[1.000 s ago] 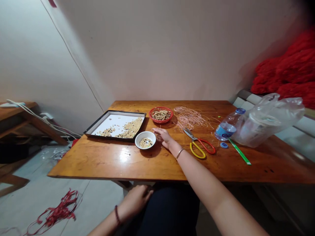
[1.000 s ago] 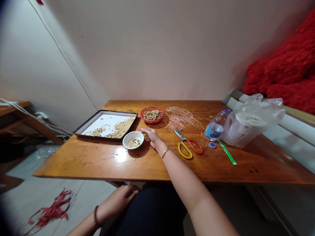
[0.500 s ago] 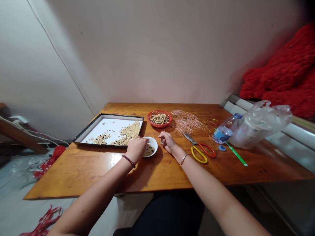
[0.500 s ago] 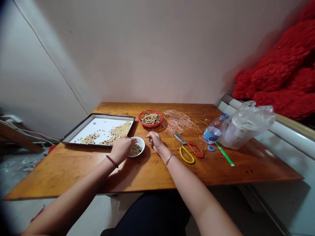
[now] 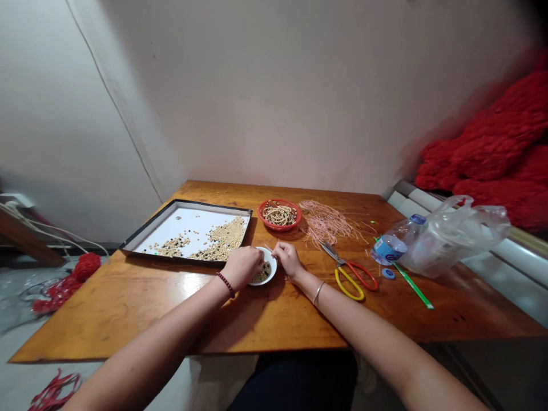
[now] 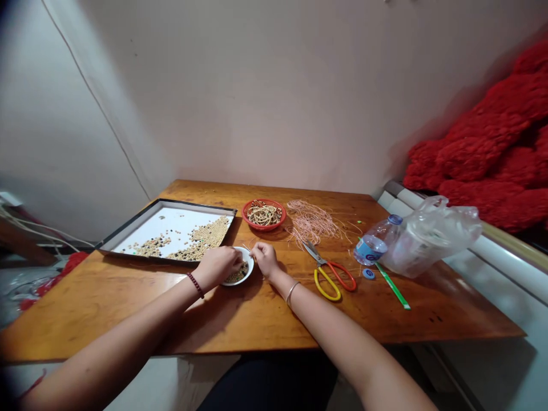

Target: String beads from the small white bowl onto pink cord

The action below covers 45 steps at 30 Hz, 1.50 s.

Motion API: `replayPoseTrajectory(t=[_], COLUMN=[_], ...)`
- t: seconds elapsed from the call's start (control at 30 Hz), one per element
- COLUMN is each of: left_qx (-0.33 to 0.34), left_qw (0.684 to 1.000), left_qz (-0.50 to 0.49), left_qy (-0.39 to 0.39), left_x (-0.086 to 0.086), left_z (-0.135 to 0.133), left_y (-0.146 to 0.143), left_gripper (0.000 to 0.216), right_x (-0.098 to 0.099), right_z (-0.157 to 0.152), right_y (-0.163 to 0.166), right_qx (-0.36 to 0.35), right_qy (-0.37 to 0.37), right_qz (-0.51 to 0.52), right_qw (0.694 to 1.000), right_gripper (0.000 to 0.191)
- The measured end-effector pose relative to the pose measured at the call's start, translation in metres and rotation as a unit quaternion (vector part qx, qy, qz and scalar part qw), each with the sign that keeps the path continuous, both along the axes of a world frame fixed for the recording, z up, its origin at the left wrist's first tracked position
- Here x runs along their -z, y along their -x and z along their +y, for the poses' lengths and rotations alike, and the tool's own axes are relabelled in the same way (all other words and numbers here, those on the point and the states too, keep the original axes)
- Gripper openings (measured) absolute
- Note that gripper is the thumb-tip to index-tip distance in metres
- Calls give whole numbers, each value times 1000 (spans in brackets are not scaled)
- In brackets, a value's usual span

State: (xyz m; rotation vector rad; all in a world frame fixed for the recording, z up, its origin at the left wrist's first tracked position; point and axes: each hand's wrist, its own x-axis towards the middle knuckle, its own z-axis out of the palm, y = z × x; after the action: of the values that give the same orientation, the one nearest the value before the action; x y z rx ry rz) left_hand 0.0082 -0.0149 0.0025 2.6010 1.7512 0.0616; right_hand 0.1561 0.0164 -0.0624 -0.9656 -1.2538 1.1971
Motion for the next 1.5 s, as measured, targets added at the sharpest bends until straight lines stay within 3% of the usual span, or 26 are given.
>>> replayPoseTrajectory(t=[0.37, 0.53, 0.73, 0.87, 0.97, 1.03, 1.27, 1.5], left_qx=[22, 48, 9, -42, -17, 0, 8, 15], left_qw=[999, 997, 989, 950, 887, 856, 881, 852], left_qz=[-9, -35, -124, -304, -461, -516, -468, -523], left_qy=[-34, -47, -75, -61, -39, -30, -64, -27], left_x=[9, 9, 13, 24, 31, 33, 32, 38], left_z=[4, 5, 8, 15, 22, 24, 17, 24], left_y=[7, 10, 12, 12, 14, 15, 11, 11], left_gripper=[22, 26, 22, 14, 15, 17, 20, 21], right_x=[2, 3, 0, -2, -3, -4, -8, -6], right_z=[-4, -5, -5, -4, -3, -2, -8, -6], right_y=[-2, -6, -8, -10, -11, -11, -16, -19], right_qx=[-32, -66, -70, -78, -117, -133, -157, -164], right_qy=[-47, 3, 38, 69, 117, 101, 99, 103], right_qz=[-51, 22, 36, 45, 55, 39, 51, 27], right_qw=[997, 998, 996, 994, 985, 985, 981, 981], right_gripper=[18, 18, 15, 13, 12, 14, 16, 20])
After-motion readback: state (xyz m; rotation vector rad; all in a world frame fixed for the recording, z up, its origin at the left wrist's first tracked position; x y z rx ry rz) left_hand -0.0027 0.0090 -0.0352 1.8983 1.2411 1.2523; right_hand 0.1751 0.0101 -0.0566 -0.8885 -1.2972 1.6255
